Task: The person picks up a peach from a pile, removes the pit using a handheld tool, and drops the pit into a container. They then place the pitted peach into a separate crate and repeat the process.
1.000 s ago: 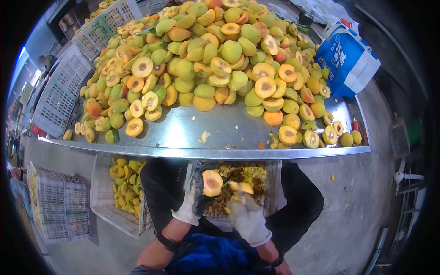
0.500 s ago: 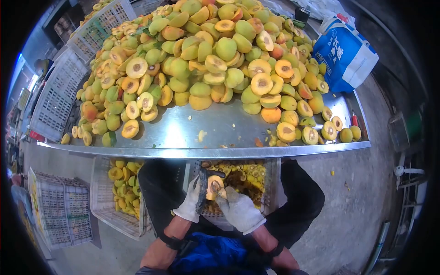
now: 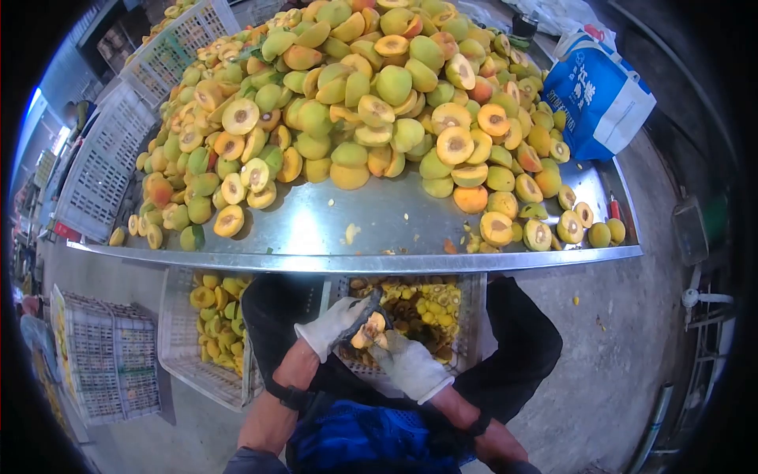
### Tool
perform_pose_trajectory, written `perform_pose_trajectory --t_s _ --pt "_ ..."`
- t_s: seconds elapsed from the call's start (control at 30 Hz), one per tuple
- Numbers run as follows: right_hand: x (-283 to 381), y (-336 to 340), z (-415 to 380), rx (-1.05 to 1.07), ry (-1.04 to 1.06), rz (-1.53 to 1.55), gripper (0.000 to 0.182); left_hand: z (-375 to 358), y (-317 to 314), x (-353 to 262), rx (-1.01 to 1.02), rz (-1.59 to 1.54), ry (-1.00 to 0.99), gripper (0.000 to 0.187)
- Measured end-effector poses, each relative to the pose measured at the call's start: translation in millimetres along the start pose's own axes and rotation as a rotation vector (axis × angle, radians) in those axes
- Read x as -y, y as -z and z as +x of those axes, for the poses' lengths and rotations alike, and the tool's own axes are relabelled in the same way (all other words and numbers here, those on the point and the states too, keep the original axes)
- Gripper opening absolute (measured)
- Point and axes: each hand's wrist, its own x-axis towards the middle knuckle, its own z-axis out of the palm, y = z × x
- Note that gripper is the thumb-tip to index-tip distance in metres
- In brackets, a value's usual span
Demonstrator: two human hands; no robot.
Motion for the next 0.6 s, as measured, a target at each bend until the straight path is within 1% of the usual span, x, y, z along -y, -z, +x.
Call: perform_pose_trajectory --t_s 0.03,0.07,0.1,0.17,0.2,0.23,0.27,0.33,0.37,0.47,0.53,0.57,0.6 --pt "10.1 5.5 0.4 -0.014 -0.069 0.050 0.030 2.7 -0.7 3.2 -0.028 -0.105 -0.030 0.046" --pt "20.0 9.8 -1.0 -0.026 -0.143 0.105 0.028 -2.5 -10.2 10.9 -0.082 -0.349 -0.096 0.051" --pt "28.3 13.6 -2.2 -0.067 -0.150 0.165 0.028 -6.4 -18.2 17.0 -0.137 -0.593 -0.160 0.057" --pt "40.9 17.1 -2.9 -0.150 -0.164 0.287 0.028 -4.0 -35.4 20.9 -0.221 -0.569 -0.436 0.065" --pt "37.4 10.0 -1.8 -0.157 -0.120 0.291 0.029 -2.9 -43.5 21.1 -0.268 -0.560 -0.572 0.070" --pt "30.5 -0.5 0.1 -0.161 -0.074 0.294 0.030 -6.9 -47.7 13.9 -0.348 -0.610 -0.522 0.070" --pt "25.4 -7.1 0.9 -0.167 -0.029 0.295 0.031 -7.5 -44.4 17.1 -0.324 -0.592 -0.490 0.066" --pt "31.7 -1.5 -0.8 -0.107 -0.100 0.302 0.033 -7.1 -37.2 23.2 -0.271 -0.560 -0.428 0.059" --pt "36.5 2.8 -2.6 -0.075 -0.137 0.307 0.034 -10.4 -42.1 24.7 -0.338 -0.652 -0.280 0.049" --pt "48.2 27.3 -7.4 0.070 -0.204 0.229 0.039 -7.9 -20.8 7.5 -0.050 -0.534 -0.290 0.043" --pt "47.4 27.0 -10.1 0.122 -0.250 0.237 0.040 -22.4 -20.2 -14.2 -0.082 -0.299 -0.381 0.043" --pt "46.8 27.2 -10.9 0.149 -0.271 0.240 0.041 -22.7 -16.9 -17.1 -0.044 -0.286 -0.392 0.042" --pt "37.0 17.6 -11.5 0.120 -0.202 0.282 0.041 -22.6 -16.1 -17.0 -0.033 -0.280 -0.372 0.041"
